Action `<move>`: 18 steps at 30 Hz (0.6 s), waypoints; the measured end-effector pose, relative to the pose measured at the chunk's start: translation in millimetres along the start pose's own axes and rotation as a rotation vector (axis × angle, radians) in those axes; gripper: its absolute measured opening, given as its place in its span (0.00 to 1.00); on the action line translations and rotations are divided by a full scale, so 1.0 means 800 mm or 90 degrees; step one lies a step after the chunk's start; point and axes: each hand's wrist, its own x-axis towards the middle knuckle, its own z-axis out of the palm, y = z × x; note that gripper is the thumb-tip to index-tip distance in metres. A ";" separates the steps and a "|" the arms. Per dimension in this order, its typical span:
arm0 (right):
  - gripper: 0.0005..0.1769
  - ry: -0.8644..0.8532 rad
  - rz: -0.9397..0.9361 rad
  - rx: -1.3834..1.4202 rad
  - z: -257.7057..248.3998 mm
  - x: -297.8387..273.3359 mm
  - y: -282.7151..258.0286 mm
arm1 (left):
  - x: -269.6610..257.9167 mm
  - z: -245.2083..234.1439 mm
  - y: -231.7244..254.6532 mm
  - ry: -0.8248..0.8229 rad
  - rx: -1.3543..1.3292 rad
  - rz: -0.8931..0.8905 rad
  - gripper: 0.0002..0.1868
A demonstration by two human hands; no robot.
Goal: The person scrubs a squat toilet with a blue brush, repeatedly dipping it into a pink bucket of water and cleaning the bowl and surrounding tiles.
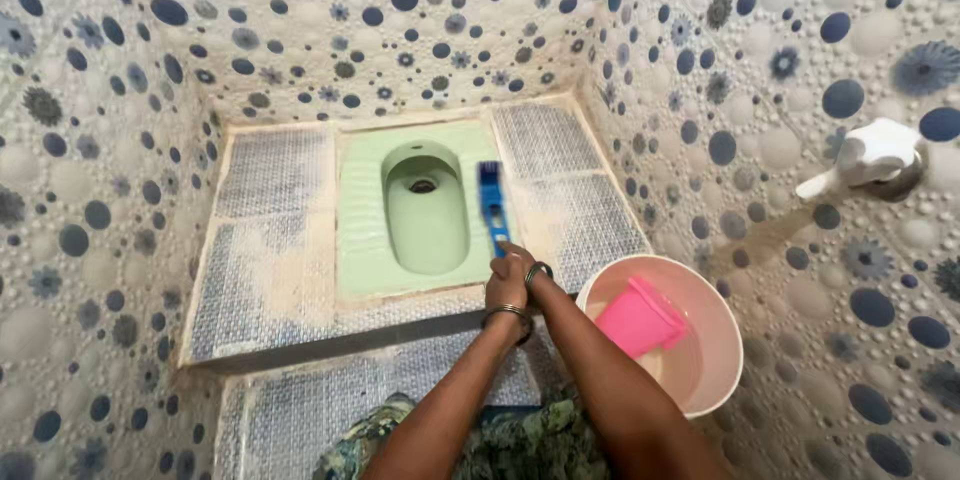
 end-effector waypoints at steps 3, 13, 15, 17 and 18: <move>0.16 0.024 0.039 -0.013 -0.001 0.000 0.002 | 0.007 -0.006 0.001 -0.089 -0.045 -0.034 0.44; 0.17 -0.024 -0.010 0.003 0.008 -0.007 0.010 | 0.000 0.006 -0.017 0.034 0.082 0.043 0.39; 0.18 0.000 0.014 -0.010 0.001 -0.002 0.009 | 0.010 0.005 -0.009 -0.021 0.087 0.026 0.39; 0.18 0.019 0.049 -0.026 0.000 -0.002 0.011 | 0.010 0.003 -0.009 -0.102 -0.028 -0.019 0.39; 0.18 0.015 0.049 -0.028 0.001 -0.002 0.011 | 0.009 0.003 -0.009 -0.083 0.013 -0.003 0.40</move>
